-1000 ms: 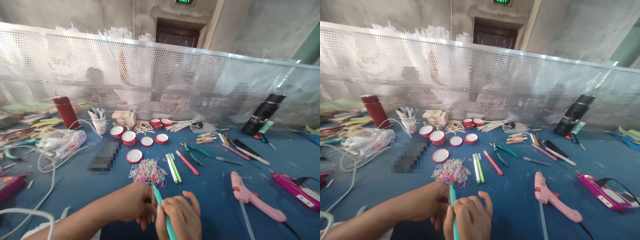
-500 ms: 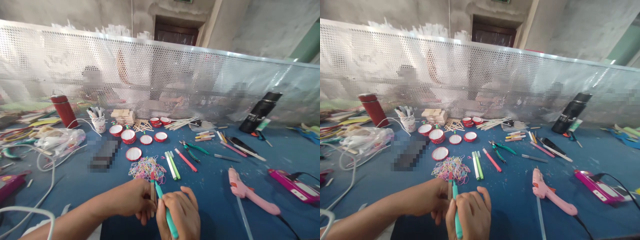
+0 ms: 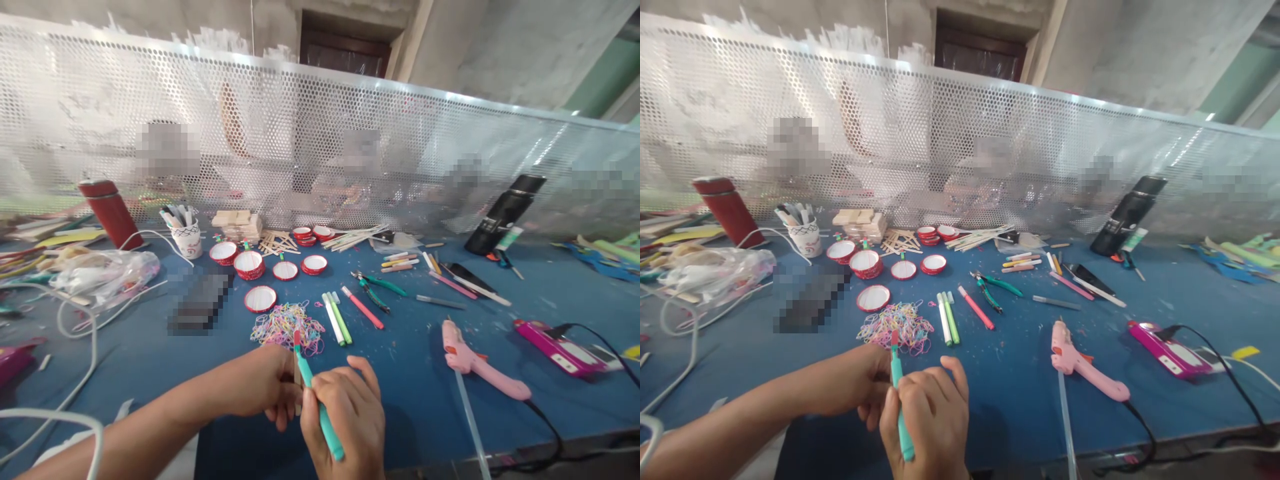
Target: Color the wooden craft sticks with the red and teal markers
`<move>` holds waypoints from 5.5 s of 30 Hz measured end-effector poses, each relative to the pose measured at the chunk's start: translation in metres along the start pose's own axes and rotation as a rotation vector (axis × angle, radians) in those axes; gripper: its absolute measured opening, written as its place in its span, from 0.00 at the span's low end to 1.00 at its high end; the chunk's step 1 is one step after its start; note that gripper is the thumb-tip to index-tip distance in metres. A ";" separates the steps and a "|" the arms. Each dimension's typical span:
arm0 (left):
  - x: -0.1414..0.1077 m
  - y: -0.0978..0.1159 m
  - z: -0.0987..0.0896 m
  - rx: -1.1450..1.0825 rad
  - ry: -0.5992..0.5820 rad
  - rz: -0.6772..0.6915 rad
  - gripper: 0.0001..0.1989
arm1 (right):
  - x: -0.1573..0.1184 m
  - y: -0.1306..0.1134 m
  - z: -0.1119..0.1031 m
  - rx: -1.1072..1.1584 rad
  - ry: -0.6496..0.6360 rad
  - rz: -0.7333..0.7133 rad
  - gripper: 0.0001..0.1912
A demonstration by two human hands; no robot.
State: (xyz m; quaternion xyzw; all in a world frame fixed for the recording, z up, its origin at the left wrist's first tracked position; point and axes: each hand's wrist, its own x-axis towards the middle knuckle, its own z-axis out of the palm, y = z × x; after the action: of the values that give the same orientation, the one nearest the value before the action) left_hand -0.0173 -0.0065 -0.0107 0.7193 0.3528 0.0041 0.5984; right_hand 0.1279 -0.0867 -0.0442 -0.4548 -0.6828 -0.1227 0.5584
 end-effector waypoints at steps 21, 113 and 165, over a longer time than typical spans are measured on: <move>-0.002 -0.002 0.002 -0.019 0.027 0.013 0.08 | -0.003 0.004 0.006 -0.004 0.036 -0.043 0.06; 0.001 -0.004 -0.001 -0.005 -0.007 -0.015 0.09 | -0.001 -0.001 0.000 -0.025 -0.046 -0.008 0.05; 0.000 -0.008 0.003 -0.054 0.033 0.003 0.10 | -0.008 0.007 0.015 0.004 0.082 -0.010 0.06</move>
State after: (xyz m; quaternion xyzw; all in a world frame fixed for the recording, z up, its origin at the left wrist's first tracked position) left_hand -0.0203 -0.0086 -0.0182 0.7033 0.3613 0.0262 0.6117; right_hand 0.1233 -0.0766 -0.0591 -0.4449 -0.6620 -0.1427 0.5860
